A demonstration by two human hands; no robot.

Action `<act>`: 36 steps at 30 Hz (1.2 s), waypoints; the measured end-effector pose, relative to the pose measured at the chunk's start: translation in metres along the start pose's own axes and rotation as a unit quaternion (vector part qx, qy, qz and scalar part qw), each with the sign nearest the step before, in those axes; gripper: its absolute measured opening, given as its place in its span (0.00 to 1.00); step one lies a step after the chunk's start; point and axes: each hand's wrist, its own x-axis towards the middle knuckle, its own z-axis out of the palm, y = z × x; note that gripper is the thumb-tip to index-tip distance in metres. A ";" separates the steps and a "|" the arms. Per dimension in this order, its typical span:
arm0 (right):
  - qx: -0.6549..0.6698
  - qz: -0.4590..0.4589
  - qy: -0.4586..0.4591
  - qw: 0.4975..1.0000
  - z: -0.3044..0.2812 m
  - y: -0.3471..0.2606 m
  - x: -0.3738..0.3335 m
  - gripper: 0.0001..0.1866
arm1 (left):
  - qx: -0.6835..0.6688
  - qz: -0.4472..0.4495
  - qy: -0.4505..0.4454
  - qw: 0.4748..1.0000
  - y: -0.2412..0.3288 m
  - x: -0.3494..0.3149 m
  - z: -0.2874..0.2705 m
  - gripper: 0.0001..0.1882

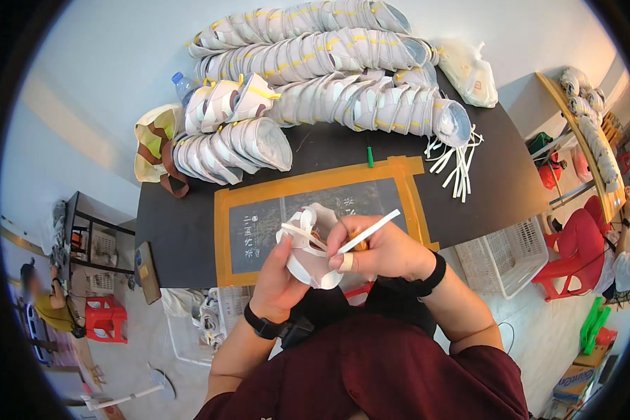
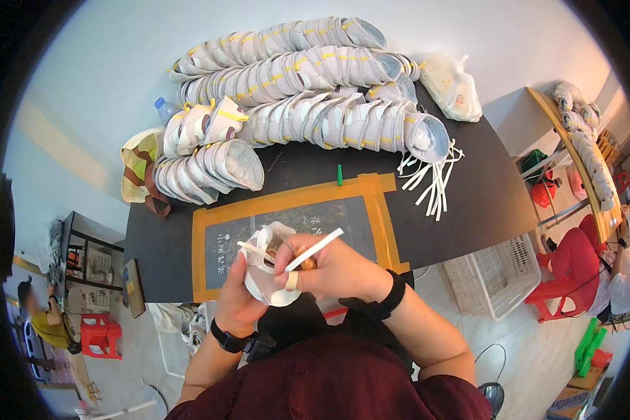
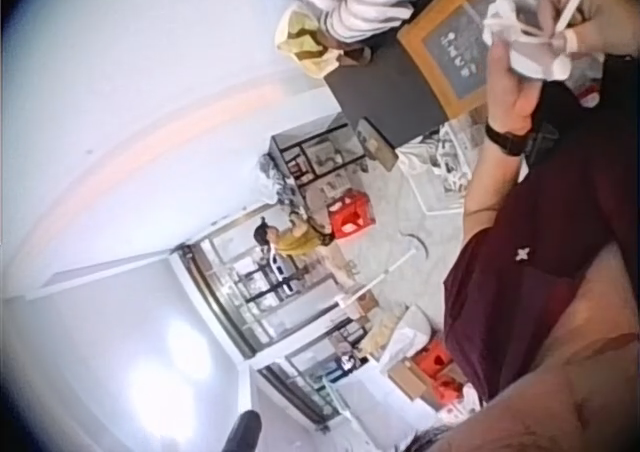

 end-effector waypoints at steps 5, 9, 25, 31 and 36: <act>0.141 0.062 -0.033 0.987 -0.005 -0.003 0.001 0.11 | 0.064 0.048 0.003 0.997 -0.003 -0.003 -0.004 0.28; 0.134 0.039 0.018 0.990 -0.005 0.015 0.005 0.08 | 0.106 0.102 0.050 0.988 -0.003 0.001 -0.006 0.22; 0.080 0.032 0.148 0.985 -0.003 0.022 0.018 0.09 | 0.107 0.160 0.060 0.980 -0.005 0.012 -0.032 0.26; -0.078 0.040 0.177 0.980 0.004 0.041 0.022 0.12 | 0.065 0.133 0.052 0.988 0.002 0.013 -0.019 0.25; -0.201 -0.053 0.135 0.969 0.006 0.056 0.031 0.05 | 0.070 0.114 0.058 0.989 0.002 0.011 -0.028 0.24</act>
